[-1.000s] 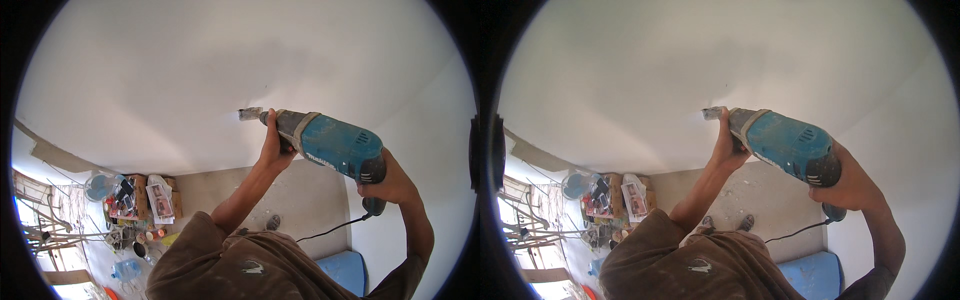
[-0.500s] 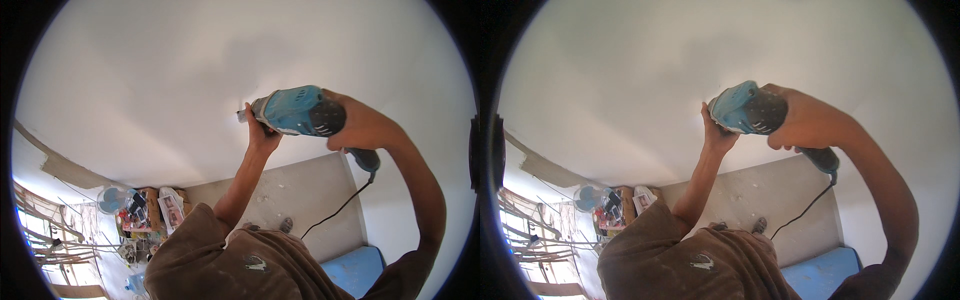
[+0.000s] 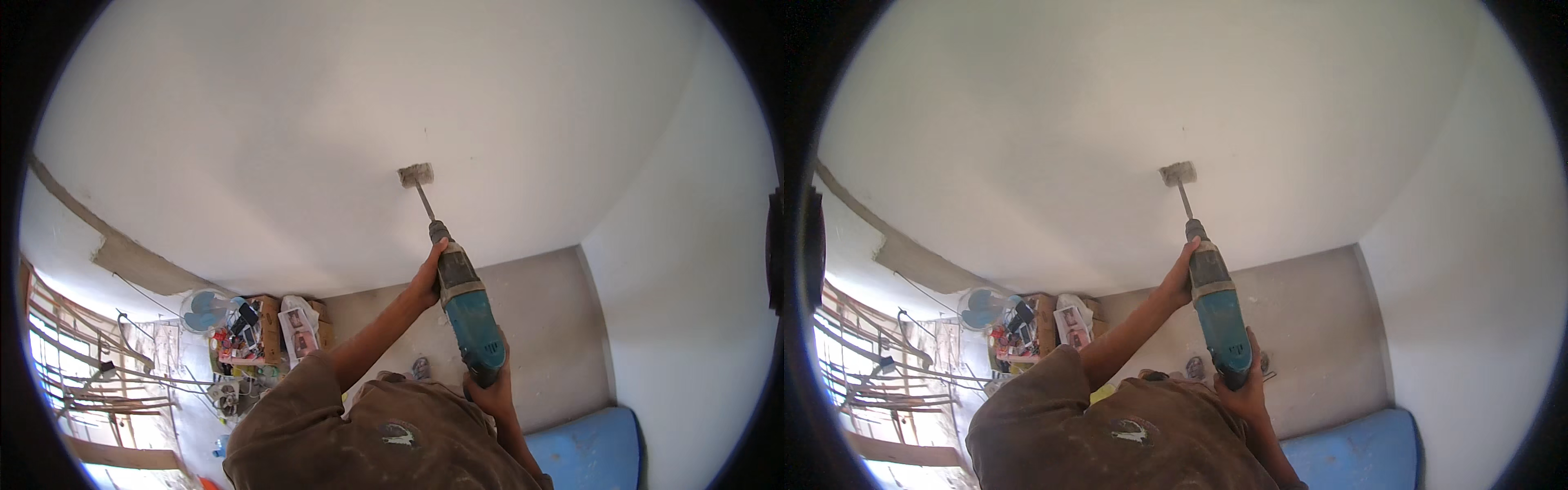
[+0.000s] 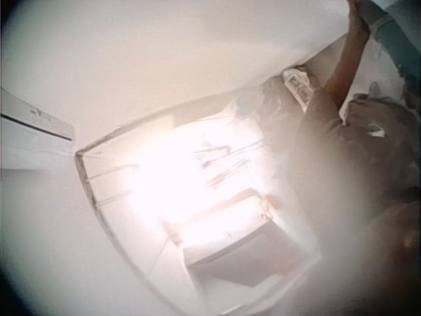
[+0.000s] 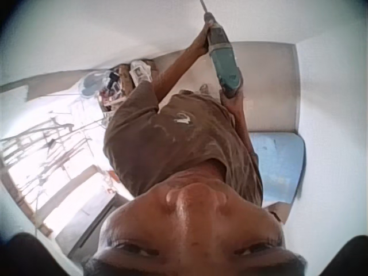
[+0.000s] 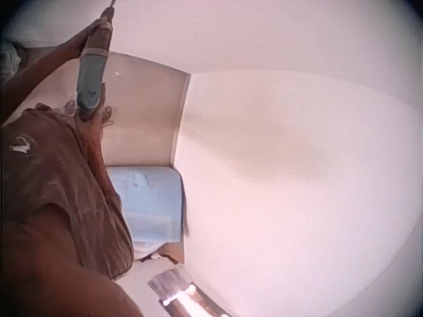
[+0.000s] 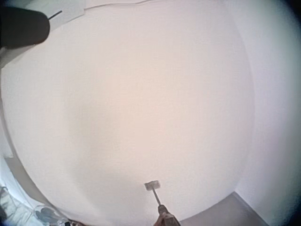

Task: The person uses a rotary hammer to drill into a wall around a pre-existing hole, then checks the hole with their finger before picking up and moving a long pole.

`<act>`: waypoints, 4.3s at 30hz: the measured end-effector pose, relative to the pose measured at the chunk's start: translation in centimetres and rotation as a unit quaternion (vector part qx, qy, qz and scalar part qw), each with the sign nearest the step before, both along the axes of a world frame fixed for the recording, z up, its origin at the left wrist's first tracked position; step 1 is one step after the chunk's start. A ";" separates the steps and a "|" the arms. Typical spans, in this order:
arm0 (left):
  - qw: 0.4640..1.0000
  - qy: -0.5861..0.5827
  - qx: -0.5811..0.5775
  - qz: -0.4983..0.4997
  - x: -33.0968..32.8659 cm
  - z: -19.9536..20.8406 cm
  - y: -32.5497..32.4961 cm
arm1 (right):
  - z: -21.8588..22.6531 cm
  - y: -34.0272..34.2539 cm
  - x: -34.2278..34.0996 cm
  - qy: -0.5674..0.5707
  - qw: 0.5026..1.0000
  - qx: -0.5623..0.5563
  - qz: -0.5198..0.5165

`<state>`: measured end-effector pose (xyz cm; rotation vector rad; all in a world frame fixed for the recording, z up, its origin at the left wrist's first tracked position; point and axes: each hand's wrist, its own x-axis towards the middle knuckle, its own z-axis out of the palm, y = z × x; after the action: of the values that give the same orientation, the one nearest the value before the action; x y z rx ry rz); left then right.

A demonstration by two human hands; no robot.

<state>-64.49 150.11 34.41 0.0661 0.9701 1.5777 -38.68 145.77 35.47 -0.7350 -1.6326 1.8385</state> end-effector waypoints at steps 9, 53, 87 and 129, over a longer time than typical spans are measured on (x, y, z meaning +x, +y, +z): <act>0.998 0.060 -0.019 -0.021 -2.9 -1.9 -2.9 | -2.9 -3.6 -3.1 -0.013 0.999 -0.014 -0.034; 0.970 0.213 -0.099 -0.056 -10.2 -14.4 -6.0 | -21.2 -9.0 -11.2 0.045 0.995 0.007 -0.084; 0.989 0.102 -0.106 0.005 3.8 -2.9 2.1 | -9.4 5.0 7.5 -0.067 0.989 -0.124 0.042; 0.997 0.072 0.015 0.010 1.9 0.5 -0.7 | 2.7 -0.8 1.7 -0.032 0.999 0.022 -0.013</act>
<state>-62.61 149.42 34.89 0.1929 1.0615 1.6232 -36.94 144.93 38.14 -0.7990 -1.6897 1.7733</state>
